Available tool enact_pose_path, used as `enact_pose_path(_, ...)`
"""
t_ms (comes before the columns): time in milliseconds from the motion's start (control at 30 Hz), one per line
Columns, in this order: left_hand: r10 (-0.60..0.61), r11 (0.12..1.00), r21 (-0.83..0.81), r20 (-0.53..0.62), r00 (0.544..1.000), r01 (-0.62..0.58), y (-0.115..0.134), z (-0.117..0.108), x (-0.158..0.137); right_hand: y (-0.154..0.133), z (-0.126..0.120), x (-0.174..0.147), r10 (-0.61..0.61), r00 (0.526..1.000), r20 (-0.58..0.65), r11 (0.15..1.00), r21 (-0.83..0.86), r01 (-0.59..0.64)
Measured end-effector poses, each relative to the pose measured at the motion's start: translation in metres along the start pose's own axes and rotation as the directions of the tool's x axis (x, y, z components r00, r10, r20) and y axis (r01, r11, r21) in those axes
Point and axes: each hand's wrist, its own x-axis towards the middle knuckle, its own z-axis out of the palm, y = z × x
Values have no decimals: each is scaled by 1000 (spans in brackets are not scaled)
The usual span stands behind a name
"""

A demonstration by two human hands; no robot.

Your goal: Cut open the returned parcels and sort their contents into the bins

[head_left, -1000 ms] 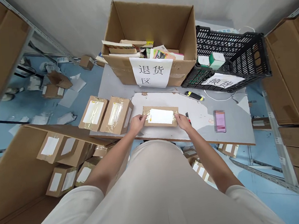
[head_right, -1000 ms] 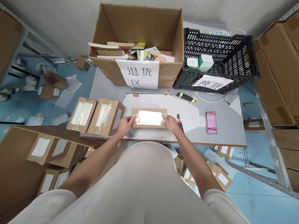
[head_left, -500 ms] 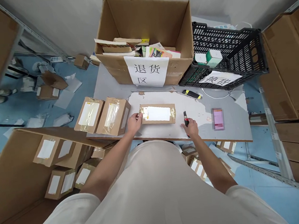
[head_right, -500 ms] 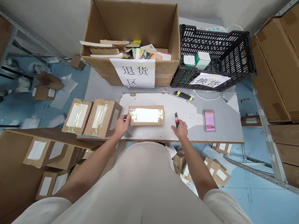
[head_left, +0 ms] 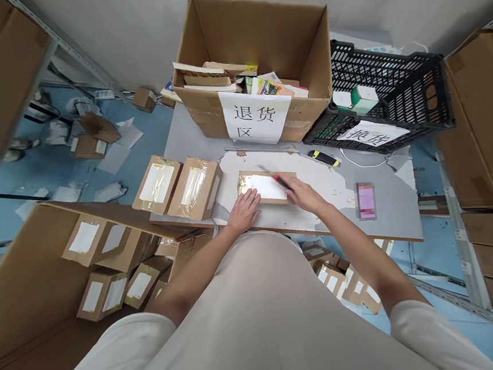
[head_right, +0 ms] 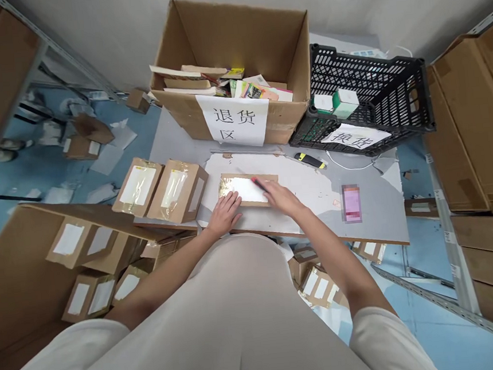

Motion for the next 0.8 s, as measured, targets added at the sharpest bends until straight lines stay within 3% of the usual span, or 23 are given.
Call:
enact_pose_path(100,9,1000,-12,-16,1000,-9,-2,3,0,-30,-6,39,-92,944,317,971,-182,156)
enact_pose_path(167,9,1000,-21,-27,1000,-9,-2,4,-1,-36,-6,52,-79,911,404,945,-261,198)
enact_pose_path(433,-16,999,-31,-46,999,14,1,5,-1,-23,-6,58,-89,881,464,934,-269,236)
enact_pose_path(800,28,1000,5,12,1000,-28,-4,6,-2,-34,-12,75,-66,849,524,935,-265,237)
